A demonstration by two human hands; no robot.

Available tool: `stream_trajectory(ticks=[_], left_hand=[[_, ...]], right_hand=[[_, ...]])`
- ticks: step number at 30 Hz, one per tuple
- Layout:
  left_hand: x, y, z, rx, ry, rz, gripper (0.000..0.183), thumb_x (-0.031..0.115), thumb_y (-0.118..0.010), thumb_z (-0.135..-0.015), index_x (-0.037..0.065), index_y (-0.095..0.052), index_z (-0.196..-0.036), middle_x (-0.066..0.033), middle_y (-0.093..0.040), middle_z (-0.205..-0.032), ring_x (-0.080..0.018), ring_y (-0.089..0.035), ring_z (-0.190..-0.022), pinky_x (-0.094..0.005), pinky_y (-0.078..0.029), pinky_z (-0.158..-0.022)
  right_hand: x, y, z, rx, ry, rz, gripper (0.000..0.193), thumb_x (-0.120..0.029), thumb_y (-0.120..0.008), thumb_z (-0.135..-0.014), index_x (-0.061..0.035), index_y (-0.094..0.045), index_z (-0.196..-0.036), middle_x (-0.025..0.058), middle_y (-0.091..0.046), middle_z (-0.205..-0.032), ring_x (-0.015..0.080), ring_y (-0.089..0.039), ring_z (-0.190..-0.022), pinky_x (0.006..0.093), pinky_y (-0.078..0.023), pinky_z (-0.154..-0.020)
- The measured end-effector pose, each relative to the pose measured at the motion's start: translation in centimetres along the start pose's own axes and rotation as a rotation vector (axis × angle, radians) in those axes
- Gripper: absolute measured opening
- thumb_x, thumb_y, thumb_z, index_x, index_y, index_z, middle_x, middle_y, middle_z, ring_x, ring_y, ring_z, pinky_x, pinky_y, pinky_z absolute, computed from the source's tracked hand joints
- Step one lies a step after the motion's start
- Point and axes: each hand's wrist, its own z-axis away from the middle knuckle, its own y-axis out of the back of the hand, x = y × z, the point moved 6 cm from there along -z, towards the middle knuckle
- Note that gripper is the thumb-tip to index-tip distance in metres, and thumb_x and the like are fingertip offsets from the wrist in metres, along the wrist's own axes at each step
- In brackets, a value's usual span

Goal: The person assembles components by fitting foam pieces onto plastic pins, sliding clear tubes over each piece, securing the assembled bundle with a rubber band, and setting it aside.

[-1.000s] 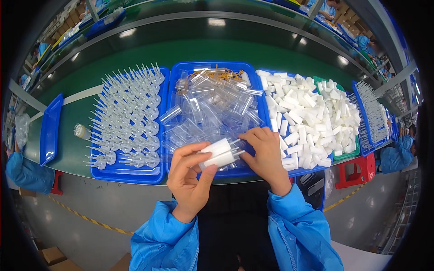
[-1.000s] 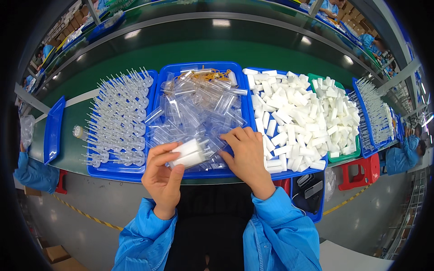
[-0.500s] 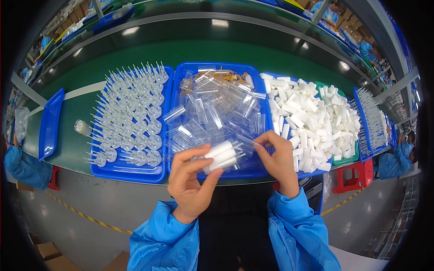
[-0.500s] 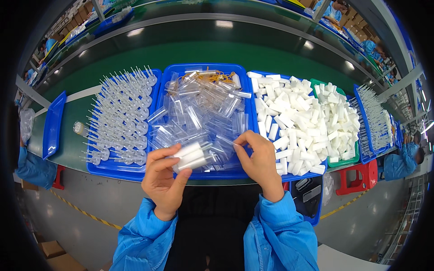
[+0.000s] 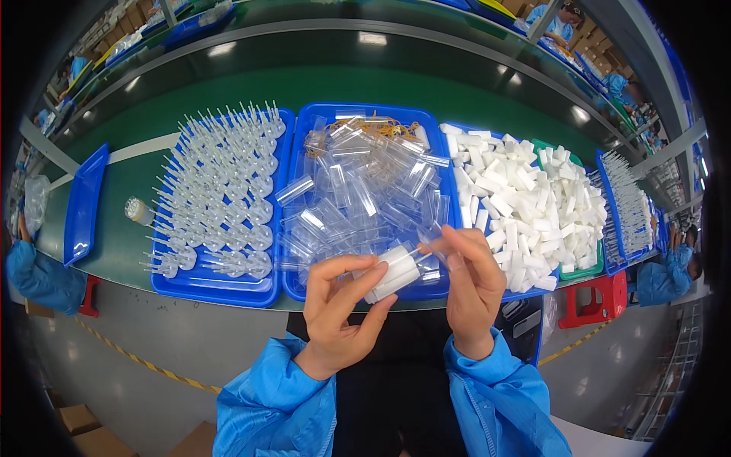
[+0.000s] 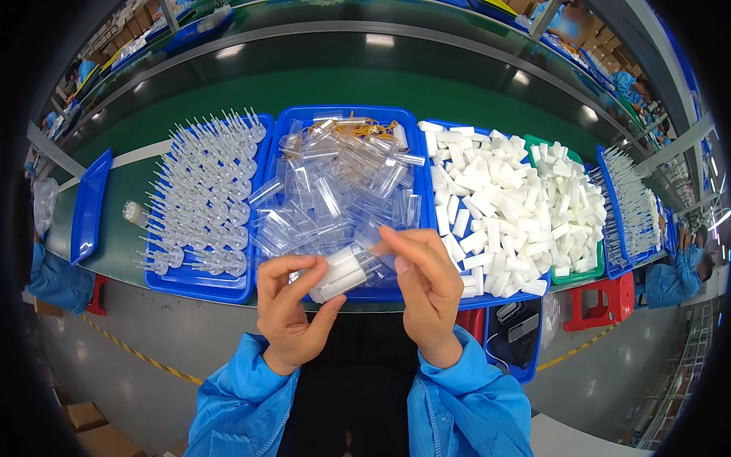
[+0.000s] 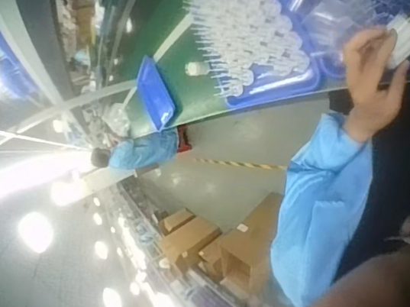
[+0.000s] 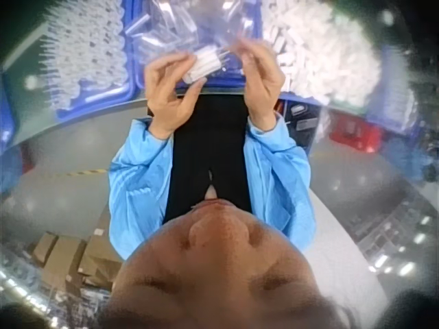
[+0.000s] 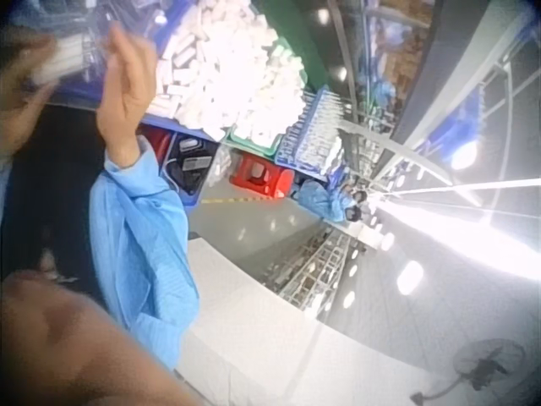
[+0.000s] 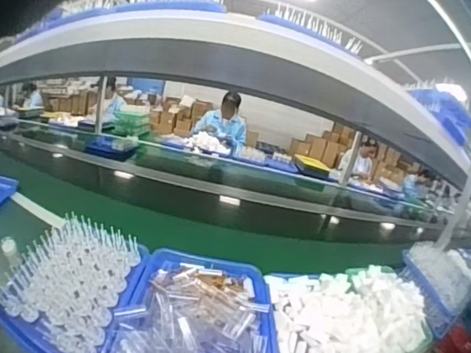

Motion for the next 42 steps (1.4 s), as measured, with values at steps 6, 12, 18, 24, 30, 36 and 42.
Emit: stream_trajectory(ticks=[6, 12, 18, 24, 30, 36, 42], left_hand=[[-0.3, -0.3, 0.3, 0.031, -0.006, 0.015, 0.033, -0.011, -0.073, -0.07, 0.001, -0.068, -0.101, -0.0127, -0.043, -0.117, -0.0248, -0.053, -0.106, -0.0399, -0.054, -0.093], [0.0, -0.5, 0.1, 0.051, -0.035, -0.044, 0.031, -0.014, -0.07, -0.071, 0.001, -0.068, -0.099, -0.0154, -0.044, -0.12, -0.0288, -0.059, -0.108, -0.0363, -0.054, -0.089], [0.2, -0.6, 0.1, 0.045, -0.045, -0.133, 0.031, -0.015, -0.067, -0.069, 0.002, -0.066, -0.095, -0.0165, -0.047, -0.119, -0.0345, -0.055, -0.113, -0.0407, -0.053, -0.092], [0.3, -0.6, 0.1, 0.041, -0.064, -0.148, 0.032, -0.012, -0.069, -0.07, 0.002, -0.067, -0.098, -0.0158, -0.051, -0.116, -0.0328, -0.058, -0.108, -0.0451, -0.05, -0.094], [-1.0, 0.1, 0.6, 0.073, 0.211, 0.107, 0.026, -0.001, -0.074, -0.076, 0.002, -0.068, -0.1, -0.0158, -0.055, -0.114, -0.0274, -0.058, -0.103, -0.0369, -0.048, -0.089], [-0.8, 0.7, 0.2, 0.06, 0.136, 0.028, 0.025, -0.002, -0.07, -0.08, -0.001, -0.064, -0.104, -0.0142, -0.048, -0.12, -0.0255, -0.055, -0.111, -0.0322, -0.051, -0.089], [-0.3, 0.6, 0.0, 0.064, 0.09, 0.017, 0.024, -0.001, -0.07, -0.079, -0.002, -0.064, -0.102, -0.0151, -0.05, -0.117, -0.0257, -0.056, -0.107, -0.0326, -0.05, -0.086]], right_hand=[[-1.0, -0.2, 0.6, 0.015, 0.021, 0.213, 0.027, 0.002, -0.048, -0.094, 0.0012, -0.063, -0.117, 0.013, -0.059, -0.102, 0.0188, -0.06, -0.091, 0.026, -0.046, -0.079], [-1.8, -0.3, 0.9, 0.043, 0.059, 0.275, 0.028, 0.004, -0.049, -0.092, 0.0008, -0.065, -0.114, 0.0141, -0.06, -0.1, 0.0197, -0.06, -0.09, 0.0265, -0.047, -0.079], [0.4, 0.6, 1.4, 0.039, -0.027, -0.072, 0.024, 0.0, -0.047, -0.096, 0.0039, -0.061, -0.115, 0.0145, -0.058, -0.104, 0.022, -0.062, -0.091, 0.0304, -0.05, -0.081], [0.6, 0.2, 1.3, -0.003, 0.006, -0.381, 0.023, 0.001, -0.044, -0.097, 0.0046, -0.058, -0.115, 0.0162, -0.055, -0.105, 0.0256, -0.064, -0.089, 0.0366, -0.053, -0.081], [1.0, 0.5, 1.6, -0.019, -0.011, -0.266, 0.023, 0.002, -0.045, -0.096, 0.0037, -0.062, -0.112, 0.0174, -0.055, -0.107, 0.0237, -0.064, -0.083, 0.033, -0.055, -0.074], [0.8, 1.3, 0.6, 0.036, -0.067, -0.197, 0.025, 0.003, -0.045, -0.094, 0.0059, -0.064, -0.11, 0.0186, -0.055, -0.112, 0.0176, -0.062, -0.081, 0.0257, -0.052, -0.067], [0.2, 1.5, 0.7, 0.101, -0.074, -0.084, 0.023, -0.002, -0.056, -0.09, 0.006, -0.057, -0.111, 0.0189, -0.058, -0.113, 0.0128, -0.06, -0.078, 0.0229, -0.05, -0.066]])
